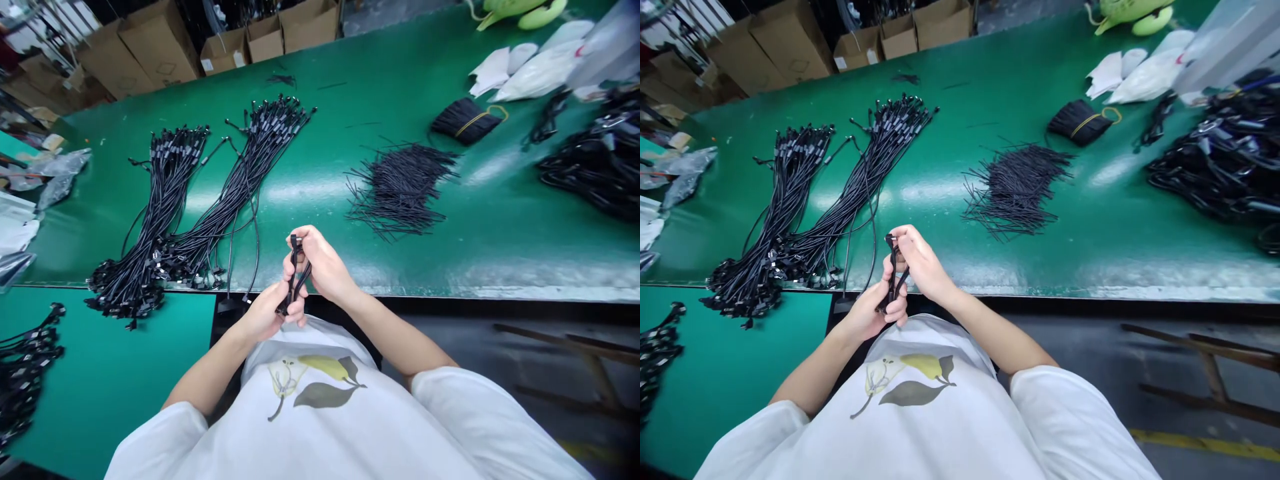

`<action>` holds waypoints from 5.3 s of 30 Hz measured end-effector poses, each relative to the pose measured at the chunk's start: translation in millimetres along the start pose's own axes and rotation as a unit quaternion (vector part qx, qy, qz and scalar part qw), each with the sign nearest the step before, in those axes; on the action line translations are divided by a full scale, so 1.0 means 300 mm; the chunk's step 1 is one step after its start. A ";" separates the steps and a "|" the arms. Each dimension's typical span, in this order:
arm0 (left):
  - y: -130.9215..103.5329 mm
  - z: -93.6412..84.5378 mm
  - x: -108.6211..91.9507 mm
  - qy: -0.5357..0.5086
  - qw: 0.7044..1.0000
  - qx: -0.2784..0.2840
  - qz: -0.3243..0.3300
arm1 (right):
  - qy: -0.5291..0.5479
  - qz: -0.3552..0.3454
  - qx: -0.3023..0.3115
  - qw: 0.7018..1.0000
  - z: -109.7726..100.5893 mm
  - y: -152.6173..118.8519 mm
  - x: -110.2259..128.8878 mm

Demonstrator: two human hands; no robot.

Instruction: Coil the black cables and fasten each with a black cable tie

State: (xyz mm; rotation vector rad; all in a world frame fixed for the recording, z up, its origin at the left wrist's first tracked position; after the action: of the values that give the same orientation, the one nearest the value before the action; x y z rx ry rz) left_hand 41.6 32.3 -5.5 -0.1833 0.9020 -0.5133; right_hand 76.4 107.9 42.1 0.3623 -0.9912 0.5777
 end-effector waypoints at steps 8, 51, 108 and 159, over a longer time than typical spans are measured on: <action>0.060 -0.023 -0.003 0.071 0.997 -0.021 -0.037 | -0.607 -0.280 0.076 0.740 -0.045 -0.119 0.193; 0.205 -0.061 0.008 0.226 0.967 -0.117 -0.027 | -0.719 -0.093 -0.301 0.620 -1.043 0.079 0.586; 0.232 -0.079 -0.167 0.406 0.878 -0.169 0.192 | -0.850 -0.088 0.154 0.496 -0.050 0.086 0.045; 0.162 0.056 0.000 -0.044 0.998 -0.024 -0.022 | -0.340 -0.116 -0.166 0.919 -0.258 0.006 0.131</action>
State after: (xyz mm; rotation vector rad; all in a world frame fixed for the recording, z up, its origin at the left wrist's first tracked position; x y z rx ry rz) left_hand 71.7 73.3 -12.9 -0.2688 0.8262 -0.5203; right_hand 144.0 162.1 36.7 0.3757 -1.6611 0.0429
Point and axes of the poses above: each hand's wrist, its own y-axis towards the middle knuckle, its own z-axis out of the palm, x = y × z, the point moved 9 cm from there along y, towards the middle knuckle
